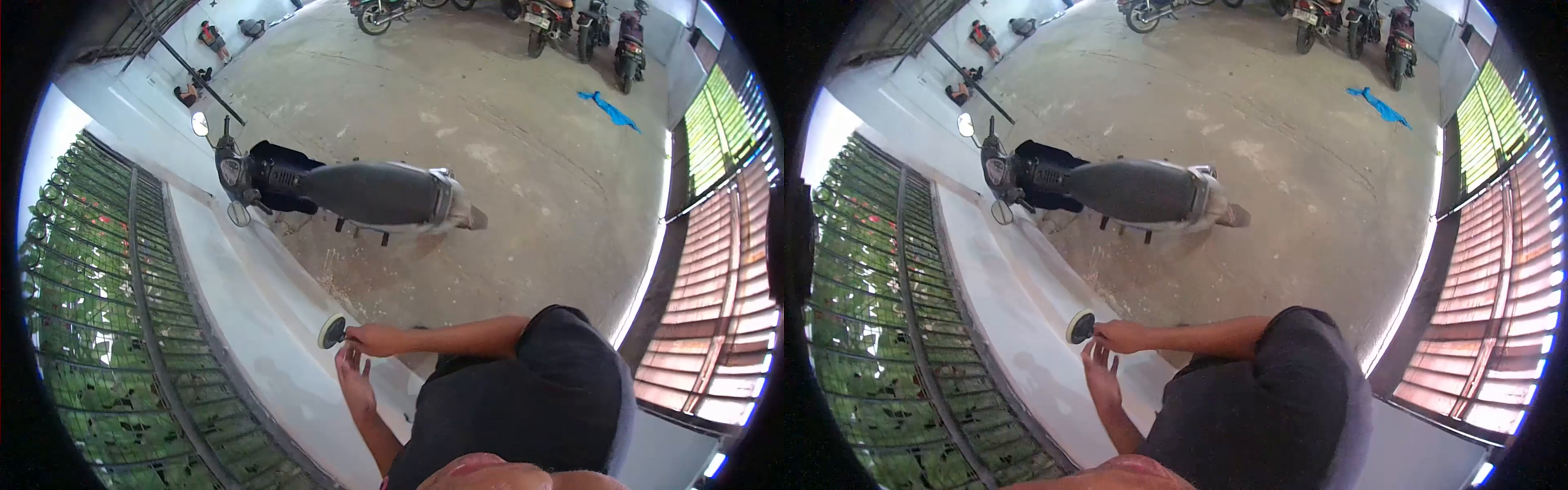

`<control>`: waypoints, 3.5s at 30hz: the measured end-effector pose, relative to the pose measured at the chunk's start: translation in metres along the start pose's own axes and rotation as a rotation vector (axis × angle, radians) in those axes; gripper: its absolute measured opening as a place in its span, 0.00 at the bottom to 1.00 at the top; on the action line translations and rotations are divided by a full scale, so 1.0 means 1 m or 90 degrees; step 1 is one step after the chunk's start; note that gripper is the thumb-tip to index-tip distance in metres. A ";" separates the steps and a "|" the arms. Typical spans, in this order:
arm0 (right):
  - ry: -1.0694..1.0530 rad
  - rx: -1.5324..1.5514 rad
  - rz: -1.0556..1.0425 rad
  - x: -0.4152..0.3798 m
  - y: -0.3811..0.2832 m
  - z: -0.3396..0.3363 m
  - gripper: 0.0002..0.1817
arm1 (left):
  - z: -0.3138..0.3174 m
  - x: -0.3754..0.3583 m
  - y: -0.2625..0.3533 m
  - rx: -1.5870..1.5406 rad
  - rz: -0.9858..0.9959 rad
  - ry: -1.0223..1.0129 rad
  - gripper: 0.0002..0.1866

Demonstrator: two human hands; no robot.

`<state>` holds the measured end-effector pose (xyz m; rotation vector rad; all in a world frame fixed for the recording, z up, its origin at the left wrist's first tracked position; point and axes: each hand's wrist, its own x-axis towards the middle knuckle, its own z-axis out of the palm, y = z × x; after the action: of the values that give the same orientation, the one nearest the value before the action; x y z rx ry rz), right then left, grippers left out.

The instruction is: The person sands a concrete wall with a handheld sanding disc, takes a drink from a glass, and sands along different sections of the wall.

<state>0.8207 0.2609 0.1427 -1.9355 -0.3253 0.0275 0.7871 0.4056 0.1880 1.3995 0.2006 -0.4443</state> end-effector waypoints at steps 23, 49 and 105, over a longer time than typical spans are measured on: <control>-0.061 0.028 -0.290 -0.258 -0.133 -0.232 0.12 | 0.170 -0.129 -0.185 -0.183 0.191 0.289 0.22; 0.326 0.228 -0.816 -0.341 -0.198 -0.546 0.15 | 0.395 -0.116 -0.267 -0.078 0.080 0.470 0.20; 0.935 -0.220 0.449 -0.208 0.777 -1.826 0.23 | 1.189 0.899 -0.070 0.080 -0.028 0.240 0.18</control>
<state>1.1001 -1.7142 0.1017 -1.7939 1.3699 -0.9763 1.4224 -0.9284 -0.0254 1.5979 0.5176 -0.2271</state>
